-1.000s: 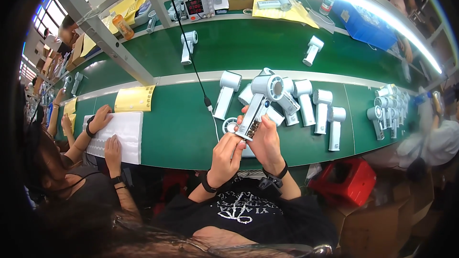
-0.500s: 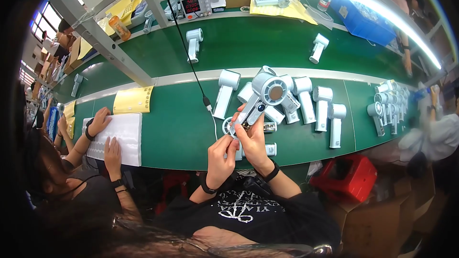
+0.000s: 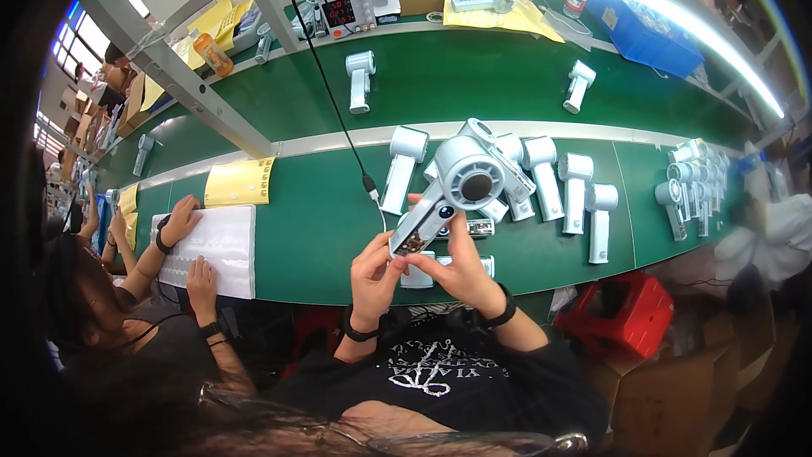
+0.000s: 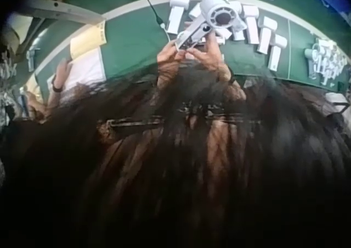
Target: The person picks up a handheld fan, presses its buttons, and turns it over before placing it back on the table. They then pick up another handheld fan and repeat the process of testing the buttons and inspecting the device.
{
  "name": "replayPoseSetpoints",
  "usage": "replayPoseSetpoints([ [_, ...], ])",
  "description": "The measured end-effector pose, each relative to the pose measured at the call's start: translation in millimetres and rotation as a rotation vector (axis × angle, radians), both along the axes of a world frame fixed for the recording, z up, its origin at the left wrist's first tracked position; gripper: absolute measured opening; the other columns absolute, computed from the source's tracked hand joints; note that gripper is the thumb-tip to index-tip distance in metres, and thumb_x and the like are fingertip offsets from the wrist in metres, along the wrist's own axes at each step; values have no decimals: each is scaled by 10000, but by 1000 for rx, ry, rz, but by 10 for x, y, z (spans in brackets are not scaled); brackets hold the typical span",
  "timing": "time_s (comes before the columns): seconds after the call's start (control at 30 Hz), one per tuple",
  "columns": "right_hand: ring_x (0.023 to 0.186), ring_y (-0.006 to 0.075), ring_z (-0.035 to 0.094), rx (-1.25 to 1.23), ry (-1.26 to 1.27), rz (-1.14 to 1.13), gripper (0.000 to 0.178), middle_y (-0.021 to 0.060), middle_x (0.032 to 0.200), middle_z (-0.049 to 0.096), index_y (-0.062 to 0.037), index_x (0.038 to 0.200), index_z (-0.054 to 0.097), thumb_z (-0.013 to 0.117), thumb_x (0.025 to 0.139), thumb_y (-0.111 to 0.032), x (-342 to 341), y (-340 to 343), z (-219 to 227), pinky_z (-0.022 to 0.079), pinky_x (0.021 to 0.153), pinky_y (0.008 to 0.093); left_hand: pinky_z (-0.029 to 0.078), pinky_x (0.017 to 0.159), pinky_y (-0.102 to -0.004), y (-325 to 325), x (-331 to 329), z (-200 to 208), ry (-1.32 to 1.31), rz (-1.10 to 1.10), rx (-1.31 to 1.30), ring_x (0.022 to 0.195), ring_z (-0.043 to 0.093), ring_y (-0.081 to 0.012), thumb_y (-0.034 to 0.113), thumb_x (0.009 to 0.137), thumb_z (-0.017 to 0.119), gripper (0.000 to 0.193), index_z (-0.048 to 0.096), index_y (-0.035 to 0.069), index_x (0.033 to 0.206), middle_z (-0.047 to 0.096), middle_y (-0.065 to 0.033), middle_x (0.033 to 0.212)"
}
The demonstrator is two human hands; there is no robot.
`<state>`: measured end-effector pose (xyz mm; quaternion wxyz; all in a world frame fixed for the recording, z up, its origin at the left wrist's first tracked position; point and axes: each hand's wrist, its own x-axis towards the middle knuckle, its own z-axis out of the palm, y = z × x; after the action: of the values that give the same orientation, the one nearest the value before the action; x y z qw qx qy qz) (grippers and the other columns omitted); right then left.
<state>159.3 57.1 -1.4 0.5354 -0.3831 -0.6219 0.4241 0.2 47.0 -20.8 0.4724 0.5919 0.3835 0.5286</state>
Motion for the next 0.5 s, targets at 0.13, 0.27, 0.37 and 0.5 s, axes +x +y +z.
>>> replayPoseSetpoints([
  [0.13, 1220, 274, 450, 18, -292, -66, 863, 196, 1367, 401, 2, 1360, 246, 775, 750, -304, 474, 3, 24, 362, 1025, 396, 448, 649, -246, 8, -194, 26, -112, -115, -64, 778, 586, -157, 78, 891, 600, 203, 604, -67, 750, 624, -143, 1073],
  [0.27, 1194, 304, 490, 221, -94, -118, 903, 205, 1291, 479, -4, 1324, 328, 840, 656, -331, 507, 188, 213, 384, 1008, 450, 429, 624, -255, 23, -301, -30, -70, -255, -56, 754, 574, -155, 206, 950, 529, 367, 574, -58, 699, 657, -144, 954],
  [0.37, 1137, 318, 539, 411, -27, -60, 864, 203, 1203, 547, -9, 1274, 389, 864, 622, -319, 564, 297, 209, 399, 991, 489, 432, 625, -261, -18, -349, -71, -4, -322, -95, 787, 574, -157, 223, 970, 492, 393, 554, -46, 689, 643, -154, 999],
  [0.5, 1030, 322, 602, 611, -180, 34, 782, 192, 1074, 603, -11, 1192, 445, 874, 613, -316, 641, 327, 152, 411, 970, 535, 430, 619, -255, -51, -321, -17, 47, -282, -37, 838, 571, -165, 231, 993, 437, 403, 547, -47, 723, 594, -168, 1093],
])
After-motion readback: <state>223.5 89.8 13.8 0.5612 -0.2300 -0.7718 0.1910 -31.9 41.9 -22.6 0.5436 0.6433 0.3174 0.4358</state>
